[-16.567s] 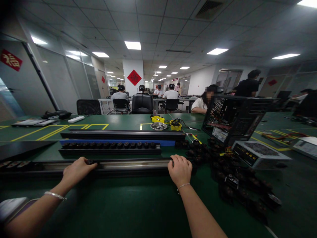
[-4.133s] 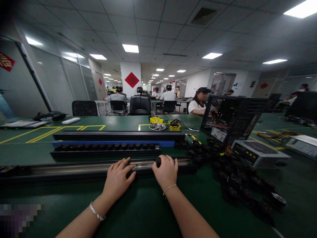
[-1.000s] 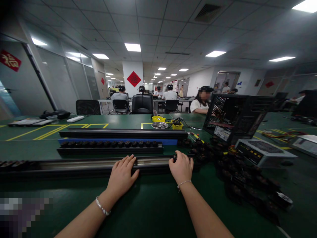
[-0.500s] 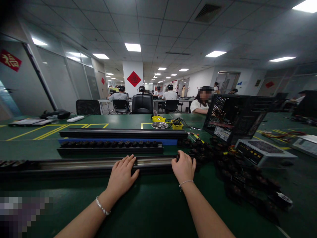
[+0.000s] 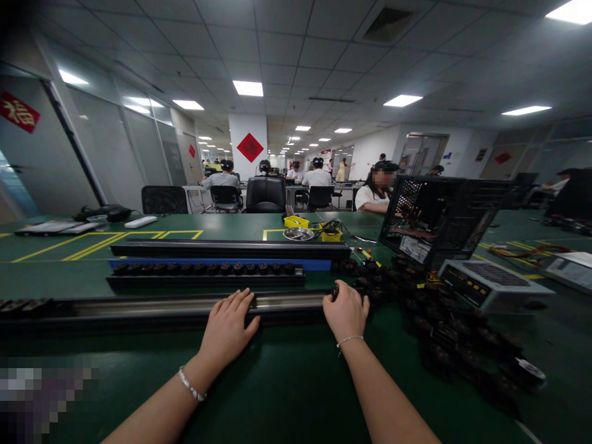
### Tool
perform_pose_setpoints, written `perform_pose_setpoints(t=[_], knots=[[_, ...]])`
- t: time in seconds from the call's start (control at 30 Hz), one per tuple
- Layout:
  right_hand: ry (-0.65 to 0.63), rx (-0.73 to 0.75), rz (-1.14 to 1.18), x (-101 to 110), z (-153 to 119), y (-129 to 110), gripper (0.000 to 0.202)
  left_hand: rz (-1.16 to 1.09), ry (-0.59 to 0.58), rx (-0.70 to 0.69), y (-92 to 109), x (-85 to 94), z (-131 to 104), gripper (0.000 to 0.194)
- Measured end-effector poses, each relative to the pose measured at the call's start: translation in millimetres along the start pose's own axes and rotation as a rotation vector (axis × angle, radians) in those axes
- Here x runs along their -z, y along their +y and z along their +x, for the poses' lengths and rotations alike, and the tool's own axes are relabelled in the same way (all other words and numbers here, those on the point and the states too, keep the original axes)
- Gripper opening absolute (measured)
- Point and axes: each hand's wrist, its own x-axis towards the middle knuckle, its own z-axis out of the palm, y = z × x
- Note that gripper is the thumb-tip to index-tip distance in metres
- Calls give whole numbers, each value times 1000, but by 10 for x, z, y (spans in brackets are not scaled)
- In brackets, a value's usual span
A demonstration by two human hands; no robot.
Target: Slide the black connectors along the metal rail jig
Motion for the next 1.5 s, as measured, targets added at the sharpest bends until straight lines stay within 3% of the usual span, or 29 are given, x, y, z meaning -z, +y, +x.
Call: perform_pose_setpoints(t=[1.5], knots=[[54,-42,-26,42,48,92,41,-9,-10,9,25,34,4,45]])
